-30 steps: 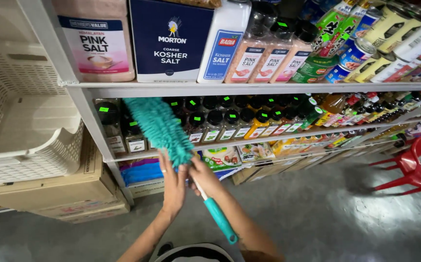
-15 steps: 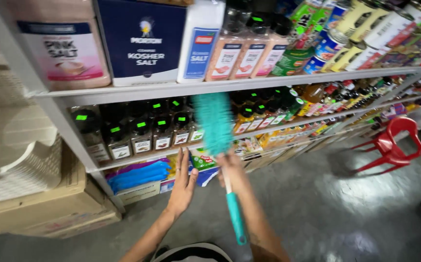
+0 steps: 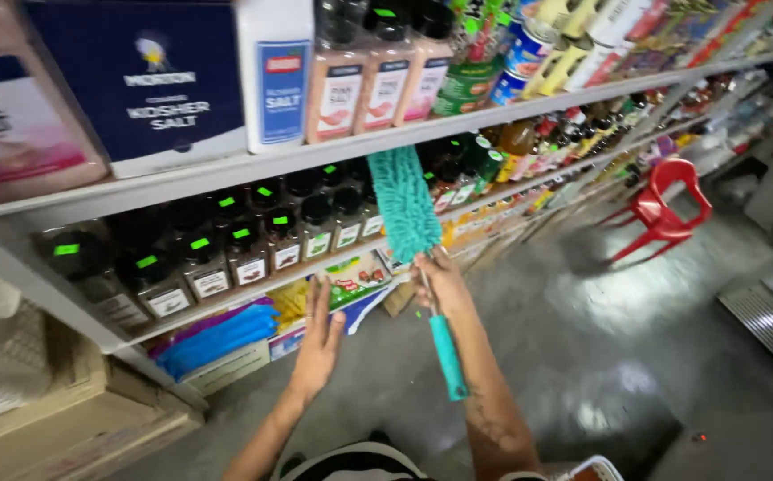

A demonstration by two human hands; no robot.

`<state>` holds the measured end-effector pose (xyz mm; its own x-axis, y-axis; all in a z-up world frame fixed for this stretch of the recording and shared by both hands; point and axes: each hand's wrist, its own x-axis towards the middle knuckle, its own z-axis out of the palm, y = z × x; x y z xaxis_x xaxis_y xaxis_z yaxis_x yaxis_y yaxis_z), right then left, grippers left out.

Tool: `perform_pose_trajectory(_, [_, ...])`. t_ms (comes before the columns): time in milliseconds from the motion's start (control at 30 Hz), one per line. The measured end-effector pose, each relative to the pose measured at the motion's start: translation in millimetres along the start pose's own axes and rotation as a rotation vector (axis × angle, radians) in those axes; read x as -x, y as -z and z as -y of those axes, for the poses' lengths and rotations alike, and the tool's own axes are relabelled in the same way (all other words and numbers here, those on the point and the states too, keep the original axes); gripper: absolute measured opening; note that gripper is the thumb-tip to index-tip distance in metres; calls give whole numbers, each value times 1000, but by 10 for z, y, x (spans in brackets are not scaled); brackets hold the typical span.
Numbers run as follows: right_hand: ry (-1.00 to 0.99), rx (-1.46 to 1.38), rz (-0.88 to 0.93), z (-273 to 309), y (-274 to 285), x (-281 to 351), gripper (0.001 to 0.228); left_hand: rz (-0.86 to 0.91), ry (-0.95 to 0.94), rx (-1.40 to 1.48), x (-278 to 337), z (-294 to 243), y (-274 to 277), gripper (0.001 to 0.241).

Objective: Organizes spice jars and salt containers on grocery store shelves and then uses a duster to clean.

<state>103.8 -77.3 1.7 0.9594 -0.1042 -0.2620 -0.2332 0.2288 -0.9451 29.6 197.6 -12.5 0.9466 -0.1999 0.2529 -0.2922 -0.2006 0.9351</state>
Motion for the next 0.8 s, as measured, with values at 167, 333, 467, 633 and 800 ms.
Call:
perform_pose_trajectory(167, [50,252,-48,-516,-341,-67,22,-41,-44,32,-117,164,20,68])
perform_pose_trajectory(333, [-68,216,149,-215,-1110,858,35,-106,-11,26,-154,477,88,70])
perform_pose_trajectory(467, [57,285,96,-371,-1022,1013,52,-12,27,-72,-100,649,93,65])
perform_pose_trajectory(633, [-18,307,-95,-636,-24,1067,25,115,-162,-67,-211,-235,-147,63])
perform_pose_trajectory(800, [164,-119,-95,-1150,1451,1645,30,182,-52,29,-34,-703,-435,45])
